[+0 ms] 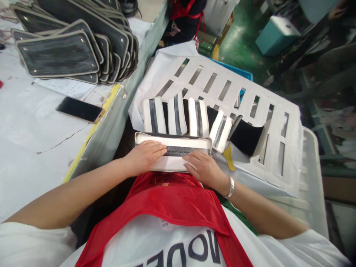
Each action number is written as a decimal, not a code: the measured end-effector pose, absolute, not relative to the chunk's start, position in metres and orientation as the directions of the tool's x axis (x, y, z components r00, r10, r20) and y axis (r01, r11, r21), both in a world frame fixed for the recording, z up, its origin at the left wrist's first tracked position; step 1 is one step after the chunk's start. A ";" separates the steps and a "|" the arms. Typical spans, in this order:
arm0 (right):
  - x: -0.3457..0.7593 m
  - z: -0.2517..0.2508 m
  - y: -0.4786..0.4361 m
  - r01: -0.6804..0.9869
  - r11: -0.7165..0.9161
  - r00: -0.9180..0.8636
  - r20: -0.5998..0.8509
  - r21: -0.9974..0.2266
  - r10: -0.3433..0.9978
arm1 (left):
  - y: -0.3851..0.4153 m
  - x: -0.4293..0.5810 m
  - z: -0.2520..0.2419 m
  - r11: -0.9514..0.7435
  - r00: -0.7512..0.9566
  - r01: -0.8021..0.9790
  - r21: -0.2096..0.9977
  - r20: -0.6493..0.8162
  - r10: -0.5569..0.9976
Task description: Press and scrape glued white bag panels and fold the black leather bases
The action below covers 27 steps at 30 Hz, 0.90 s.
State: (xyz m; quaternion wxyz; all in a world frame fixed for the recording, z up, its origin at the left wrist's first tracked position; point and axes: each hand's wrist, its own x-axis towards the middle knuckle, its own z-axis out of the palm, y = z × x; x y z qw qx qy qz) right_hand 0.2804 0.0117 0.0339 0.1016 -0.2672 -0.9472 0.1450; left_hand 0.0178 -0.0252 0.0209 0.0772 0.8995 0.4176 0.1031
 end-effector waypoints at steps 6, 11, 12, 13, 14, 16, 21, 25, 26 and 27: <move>0.287 0.010 -0.025 0.489 0.817 -0.810 0.190 -0.305 0.555 | -0.057 0.055 0.012 -0.643 0.659 0.637 0.424 0.132 0.740; 0.279 0.000 -0.029 0.512 0.808 -0.799 0.183 -0.293 0.572 | -0.061 0.053 0.004 -0.652 0.634 0.659 0.375 0.189 0.750; 0.278 0.001 -0.029 0.522 0.797 -0.793 0.172 -0.305 0.585 | -0.062 0.052 0.004 -0.654 0.626 0.659 0.372 0.212 0.750; 0.277 0.001 -0.029 0.532 0.785 -0.786 0.159 -0.319 0.598 | -0.062 0.053 0.003 -0.653 0.613 0.660 0.372 0.235 0.754; 0.276 0.001 -0.029 0.541 0.773 -0.778 0.152 -0.331 0.610 | -0.063 0.054 0.003 -0.646 0.598 0.664 0.376 0.252 0.761; 0.274 -0.001 -0.028 0.561 0.751 -0.758 0.150 -0.347 0.635 | -0.064 0.057 0.003 -0.624 0.559 0.680 0.385 0.278 0.781; 0.267 -0.007 -0.027 0.618 0.709 -0.694 0.188 -0.341 0.695 | -0.067 0.067 0.001 -0.538 0.454 0.753 0.379 0.292 0.842; 0.261 -0.006 -0.024 0.658 0.687 -0.684 0.137 -0.308 0.716 | -0.066 0.072 -0.001 -0.483 0.395 0.774 0.409 0.285 0.873; 0.260 -0.005 -0.024 0.672 0.680 -0.684 0.108 -0.293 0.722 | -0.065 0.073 -0.001 -0.462 0.381 0.781 0.419 0.267 0.885; 0.259 -0.003 -0.023 0.686 0.674 -0.684 0.074 -0.276 0.726 | -0.065 0.074 0.000 -0.433 0.360 0.792 0.431 0.244 0.901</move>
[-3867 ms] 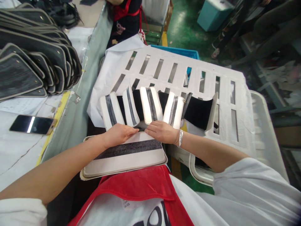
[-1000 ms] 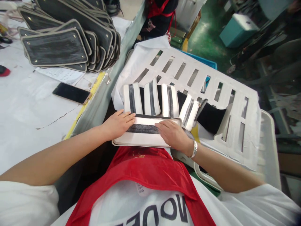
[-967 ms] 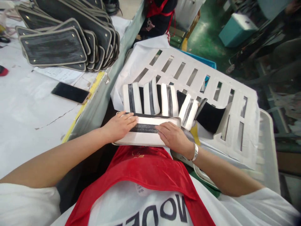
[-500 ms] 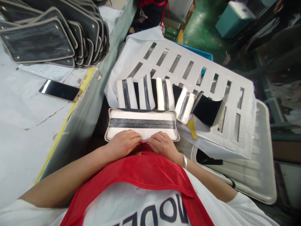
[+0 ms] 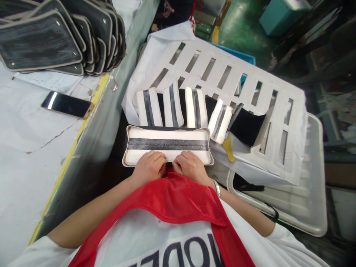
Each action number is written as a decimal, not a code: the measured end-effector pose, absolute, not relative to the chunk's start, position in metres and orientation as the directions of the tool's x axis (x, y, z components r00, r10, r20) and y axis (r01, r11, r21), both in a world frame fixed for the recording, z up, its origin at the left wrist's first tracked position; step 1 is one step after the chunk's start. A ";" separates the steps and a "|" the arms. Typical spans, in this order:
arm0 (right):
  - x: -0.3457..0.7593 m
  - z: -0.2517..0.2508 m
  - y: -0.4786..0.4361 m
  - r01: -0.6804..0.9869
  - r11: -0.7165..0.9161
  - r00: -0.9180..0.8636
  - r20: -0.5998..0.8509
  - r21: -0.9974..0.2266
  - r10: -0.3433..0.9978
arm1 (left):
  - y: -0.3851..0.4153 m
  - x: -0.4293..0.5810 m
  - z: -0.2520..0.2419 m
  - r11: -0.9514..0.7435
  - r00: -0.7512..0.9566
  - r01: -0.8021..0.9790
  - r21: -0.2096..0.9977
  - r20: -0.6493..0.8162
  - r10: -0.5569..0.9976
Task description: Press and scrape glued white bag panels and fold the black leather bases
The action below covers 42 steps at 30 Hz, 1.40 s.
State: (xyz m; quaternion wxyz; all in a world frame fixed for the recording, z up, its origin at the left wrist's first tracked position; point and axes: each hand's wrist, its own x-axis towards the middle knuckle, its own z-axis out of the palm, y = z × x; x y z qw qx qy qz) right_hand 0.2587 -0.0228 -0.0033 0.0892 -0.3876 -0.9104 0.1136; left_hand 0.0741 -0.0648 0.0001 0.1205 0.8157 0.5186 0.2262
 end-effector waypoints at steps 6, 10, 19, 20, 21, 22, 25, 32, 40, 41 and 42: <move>0.247 0.013 -0.021 0.755 0.630 -0.655 -0.157 -0.185 0.739 | -0.064 0.074 0.007 -0.338 0.306 0.844 0.415 0.144 0.941; 0.242 0.021 -0.024 0.820 0.549 -0.573 -0.224 -0.162 0.789 | -0.067 0.071 0.006 -0.516 0.459 0.835 0.191 0.277 0.844; 0.289 0.021 -0.039 0.837 0.520 -0.535 -0.055 -0.170 0.843 | -0.077 0.076 0.002 -0.657 0.675 0.730 -0.189 0.350 0.649; 0.294 0.020 -0.041 0.828 0.532 -0.546 -0.039 -0.174 0.837 | -0.079 0.077 0.002 -0.664 0.689 0.719 -0.208 0.348 0.636; 0.298 0.020 -0.042 0.824 0.537 -0.548 -0.017 -0.181 0.836 | -0.080 0.079 0.003 -0.669 0.700 0.708 -0.228 0.351 0.622; 0.300 0.020 -0.043 0.822 0.537 -0.546 0.003 -0.190 0.838 | -0.081 0.080 0.003 -0.670 0.707 0.701 -0.243 0.356 0.611; 0.302 0.018 -0.042 0.827 0.521 -0.532 0.005 -0.210 0.847 | -0.082 0.086 0.005 -0.649 0.696 0.715 -0.258 0.350 0.628; 0.285 0.019 -0.033 0.843 0.522 -0.532 -0.060 -0.134 0.844 | -0.074 0.105 -0.001 -0.644 0.668 0.736 -0.211 0.382 0.638; 0.312 0.020 -0.041 0.923 0.324 -0.321 0.051 -0.207 0.946 | -0.068 0.120 0.002 -0.651 0.703 0.706 -0.278 0.381 0.600; 0.319 0.020 -0.042 0.918 0.324 -0.319 0.058 -0.228 0.946 | -0.069 0.121 0.003 -0.651 0.706 0.703 -0.286 0.392 0.590; 0.325 0.020 -0.043 0.908 0.338 -0.335 0.058 -0.249 0.941 | -0.069 0.121 0.004 -0.651 0.708 0.701 -0.292 0.400 0.582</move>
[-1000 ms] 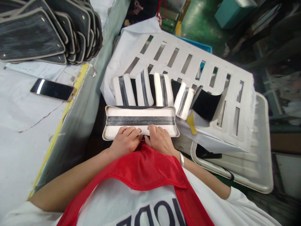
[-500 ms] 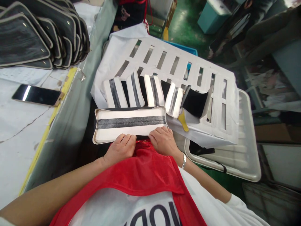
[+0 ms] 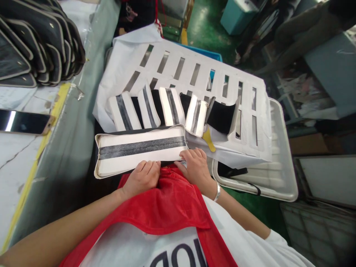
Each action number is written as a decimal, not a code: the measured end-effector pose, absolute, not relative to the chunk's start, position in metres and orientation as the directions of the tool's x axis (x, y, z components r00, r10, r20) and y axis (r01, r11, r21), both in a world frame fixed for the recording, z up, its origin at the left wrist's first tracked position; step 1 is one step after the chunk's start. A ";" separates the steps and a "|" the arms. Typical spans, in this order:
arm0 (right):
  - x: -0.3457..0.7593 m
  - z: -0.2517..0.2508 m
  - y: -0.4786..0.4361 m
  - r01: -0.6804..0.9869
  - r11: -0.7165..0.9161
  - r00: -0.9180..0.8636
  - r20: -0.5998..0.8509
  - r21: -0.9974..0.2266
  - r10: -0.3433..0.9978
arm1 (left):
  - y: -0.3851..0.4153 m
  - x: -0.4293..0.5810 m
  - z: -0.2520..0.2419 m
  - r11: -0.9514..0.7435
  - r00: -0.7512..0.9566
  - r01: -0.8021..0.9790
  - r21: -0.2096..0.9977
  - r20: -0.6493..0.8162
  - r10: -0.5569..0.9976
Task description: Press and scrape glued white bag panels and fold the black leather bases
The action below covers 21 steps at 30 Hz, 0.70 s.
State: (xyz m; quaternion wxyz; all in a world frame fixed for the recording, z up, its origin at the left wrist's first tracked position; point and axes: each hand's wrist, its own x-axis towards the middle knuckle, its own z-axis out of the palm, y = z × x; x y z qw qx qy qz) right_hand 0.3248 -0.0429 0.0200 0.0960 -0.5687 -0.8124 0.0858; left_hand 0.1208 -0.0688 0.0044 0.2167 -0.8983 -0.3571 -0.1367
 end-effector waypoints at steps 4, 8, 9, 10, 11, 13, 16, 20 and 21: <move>0.338 0.016 -0.044 0.864 0.395 -0.387 0.089 -0.312 0.918 | -0.068 0.124 0.005 -0.656 0.723 0.686 -0.314 0.397 0.565; 0.334 0.010 -0.040 0.872 0.397 -0.383 0.105 -0.287 0.918 | -0.065 0.128 0.003 -0.674 0.739 0.669 -0.313 0.383 0.555; 0.332 0.010 -0.039 0.879 0.394 -0.383 0.096 -0.267 0.919 | -0.063 0.130 0.002 -0.679 0.735 0.671 -0.298 0.386 0.557; 0.329 0.010 -0.038 0.886 0.394 -0.385 0.086 -0.244 0.919 | -0.062 0.132 0.002 -0.685 0.732 0.672 -0.281 0.389 0.559; 0.327 0.011 -0.038 0.892 0.396 -0.389 0.077 -0.220 0.918 | -0.061 0.133 0.001 -0.692 0.731 0.671 -0.265 0.389 0.560; 0.324 0.014 -0.036 0.896 0.406 -0.402 0.060 -0.180 0.913 | -0.059 0.137 0.000 -0.704 0.733 0.669 -0.238 0.367 0.573; 0.326 0.018 -0.036 0.908 0.380 -0.371 0.079 -0.176 0.925 | -0.057 0.143 0.001 -0.709 0.737 0.670 -0.219 0.309 0.601; 0.341 0.015 -0.037 0.911 0.281 -0.256 0.118 -0.302 0.959 | -0.056 0.143 0.001 -0.718 0.740 0.667 -0.198 0.282 0.610; 0.344 0.013 -0.037 0.901 0.276 -0.253 0.112 -0.334 0.961 | -0.057 0.143 0.000 -0.719 0.737 0.670 -0.184 0.280 0.615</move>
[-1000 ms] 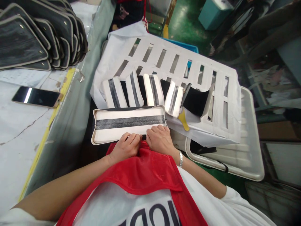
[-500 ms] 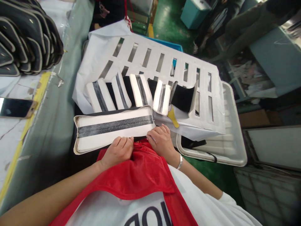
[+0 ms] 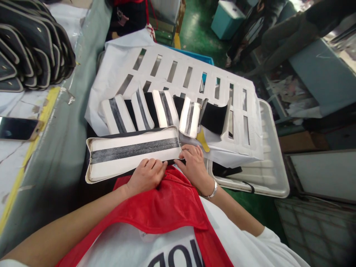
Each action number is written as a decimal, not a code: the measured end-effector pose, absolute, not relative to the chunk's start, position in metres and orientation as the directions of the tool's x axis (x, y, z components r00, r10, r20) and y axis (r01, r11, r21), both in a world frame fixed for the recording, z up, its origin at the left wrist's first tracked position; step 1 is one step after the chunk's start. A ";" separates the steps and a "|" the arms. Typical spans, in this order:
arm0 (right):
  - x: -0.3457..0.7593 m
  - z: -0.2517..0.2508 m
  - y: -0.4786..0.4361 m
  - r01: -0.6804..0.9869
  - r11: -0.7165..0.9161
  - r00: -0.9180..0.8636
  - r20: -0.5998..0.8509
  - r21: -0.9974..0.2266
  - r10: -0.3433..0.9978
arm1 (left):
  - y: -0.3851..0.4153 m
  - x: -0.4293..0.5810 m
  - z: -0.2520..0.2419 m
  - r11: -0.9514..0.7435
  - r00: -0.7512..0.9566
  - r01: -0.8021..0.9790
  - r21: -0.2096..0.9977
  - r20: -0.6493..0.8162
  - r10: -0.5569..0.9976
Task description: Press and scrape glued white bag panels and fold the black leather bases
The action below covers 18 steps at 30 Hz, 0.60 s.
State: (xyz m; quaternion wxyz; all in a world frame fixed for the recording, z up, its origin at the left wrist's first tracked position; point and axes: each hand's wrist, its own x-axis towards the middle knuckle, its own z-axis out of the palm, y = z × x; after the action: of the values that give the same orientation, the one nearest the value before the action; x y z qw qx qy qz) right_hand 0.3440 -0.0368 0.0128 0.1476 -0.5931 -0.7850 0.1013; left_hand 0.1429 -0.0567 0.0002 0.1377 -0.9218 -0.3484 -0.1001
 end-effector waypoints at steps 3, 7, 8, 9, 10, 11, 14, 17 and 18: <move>0.347 0.007 -0.035 0.883 0.283 -0.266 0.098 -0.376 0.959 | -0.058 0.144 -0.003 -0.704 0.709 0.697 -0.140 0.279 0.647; 0.344 0.008 -0.029 0.882 0.314 -0.313 0.063 -0.351 0.948 | -0.059 0.147 -0.005 -0.672 0.654 0.740 -0.032 0.270 0.707; 0.344 0.009 -0.027 0.884 0.327 -0.331 0.046 -0.336 0.942 | -0.060 0.144 -0.005 -0.670 0.642 0.742 0.018 0.269 0.718; 0.345 0.010 -0.024 0.886 0.341 -0.351 0.027 -0.316 0.936 | -0.060 0.138 -0.004 -0.670 0.631 0.739 0.073 0.272 0.726; 0.346 0.012 -0.021 0.887 0.357 -0.371 0.011 -0.292 0.929 | -0.061 0.130 -0.003 -0.665 0.616 0.736 0.126 0.281 0.736; 0.347 0.013 -0.017 0.888 0.375 -0.389 -0.002 -0.264 0.921 | -0.064 0.117 -0.001 -0.648 0.589 0.742 0.172 0.295 0.752; 0.342 0.018 -0.011 0.892 0.419 -0.416 0.057 -0.169 0.908 | -0.079 0.066 0.009 -0.499 0.411 0.827 0.260 0.326 0.851; 0.316 0.022 -0.014 0.808 0.561 -0.533 0.181 -0.181 0.827 | -0.097 0.015 0.013 -0.352 0.259 0.889 0.295 0.311 0.914; 0.303 0.022 -0.016 0.739 0.636 -0.603 0.204 -0.220 0.771 | -0.101 0.003 0.013 -0.344 0.256 0.891 0.296 0.298 0.919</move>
State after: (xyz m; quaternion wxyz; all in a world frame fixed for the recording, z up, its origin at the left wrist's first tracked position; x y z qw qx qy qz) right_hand 0.3025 -0.0159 0.0218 0.1408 -0.4226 -0.8935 0.0564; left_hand 0.0029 -0.1014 0.0125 -0.0336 -0.7917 -0.5716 -0.2127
